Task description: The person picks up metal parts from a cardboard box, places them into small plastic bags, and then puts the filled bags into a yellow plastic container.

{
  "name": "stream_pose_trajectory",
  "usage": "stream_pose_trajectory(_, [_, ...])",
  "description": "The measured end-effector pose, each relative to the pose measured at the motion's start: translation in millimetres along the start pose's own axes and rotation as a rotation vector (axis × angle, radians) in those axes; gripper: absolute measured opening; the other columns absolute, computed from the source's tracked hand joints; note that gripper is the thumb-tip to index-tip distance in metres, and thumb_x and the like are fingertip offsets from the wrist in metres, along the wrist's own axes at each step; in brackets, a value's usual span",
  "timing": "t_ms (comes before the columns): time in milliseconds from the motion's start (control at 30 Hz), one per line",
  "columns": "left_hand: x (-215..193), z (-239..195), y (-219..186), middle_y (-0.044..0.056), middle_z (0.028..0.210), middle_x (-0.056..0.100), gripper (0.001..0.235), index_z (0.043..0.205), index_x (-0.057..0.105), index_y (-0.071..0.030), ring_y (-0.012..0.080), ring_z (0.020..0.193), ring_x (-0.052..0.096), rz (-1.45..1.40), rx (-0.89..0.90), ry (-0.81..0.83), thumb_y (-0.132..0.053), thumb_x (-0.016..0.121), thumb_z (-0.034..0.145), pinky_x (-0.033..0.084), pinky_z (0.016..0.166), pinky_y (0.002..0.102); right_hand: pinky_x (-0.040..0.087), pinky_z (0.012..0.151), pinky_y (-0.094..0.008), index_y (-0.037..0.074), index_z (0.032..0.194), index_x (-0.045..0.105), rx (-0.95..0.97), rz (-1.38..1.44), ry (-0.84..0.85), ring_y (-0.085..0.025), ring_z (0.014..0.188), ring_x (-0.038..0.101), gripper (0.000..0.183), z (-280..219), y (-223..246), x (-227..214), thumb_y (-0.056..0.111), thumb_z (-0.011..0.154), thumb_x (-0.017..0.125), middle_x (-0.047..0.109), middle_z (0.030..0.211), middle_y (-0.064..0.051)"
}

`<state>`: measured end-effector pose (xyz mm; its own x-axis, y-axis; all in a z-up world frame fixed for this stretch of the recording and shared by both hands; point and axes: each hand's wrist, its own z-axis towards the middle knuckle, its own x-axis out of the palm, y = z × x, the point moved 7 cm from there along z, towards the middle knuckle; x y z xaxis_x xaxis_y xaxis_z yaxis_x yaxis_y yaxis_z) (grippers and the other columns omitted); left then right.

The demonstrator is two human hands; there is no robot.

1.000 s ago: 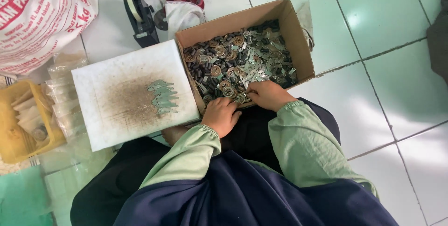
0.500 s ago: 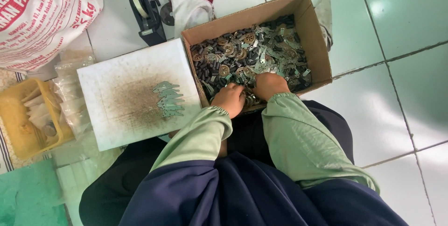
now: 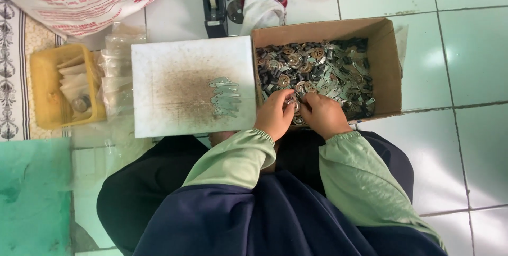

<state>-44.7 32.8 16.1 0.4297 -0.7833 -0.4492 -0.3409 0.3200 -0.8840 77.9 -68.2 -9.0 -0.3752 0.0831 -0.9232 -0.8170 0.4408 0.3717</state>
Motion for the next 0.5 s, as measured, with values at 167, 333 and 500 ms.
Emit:
stream_pose_trajectory(167, [-32.0,-58.3,28.9,0.017,0.104,0.07,0.026,0.121,0.06,-0.008,0.0304,0.089,0.072,-0.212,0.049,-0.21,-0.02,0.067,0.099,0.062,0.071,0.038,0.063,0.077,-0.038,0.012,0.102,0.073,-0.312,0.03,-0.369,-0.026,0.092,0.073,0.015,-31.0,62.9,-8.1,0.02,0.089,0.075,0.072,0.089,-0.006])
stream_pose_trajectory(333, [-68.6,-113.1,70.0,0.007,0.096,0.076,0.019,0.109,0.072,-0.017,0.0212,0.085,0.075,-0.117,-0.028,-0.243,-0.03,0.073,0.095,0.063,0.068,0.032,0.063,0.08,-0.038,0.012,0.098,0.078,-0.478,0.194,-0.468,-0.028,0.093,0.072,0.015,-55.5,137.4,-8.3,0.008,0.083,0.076,0.072,0.092,-0.006])
stream_pose_trajectory(500, [-94.6,-147.4,113.9,0.015,0.098,0.076,0.018,0.11,0.07,-0.006,0.0203,0.082,0.075,-0.342,-0.137,-0.242,-0.016,0.071,0.095,0.063,0.072,0.035,0.064,0.072,-0.037,0.007,0.097,0.079,-0.424,0.546,-0.378,-0.028,0.087,0.073,0.015,-57.3,172.3,22.8,0.003,0.082,0.081,0.073,0.087,-0.009])
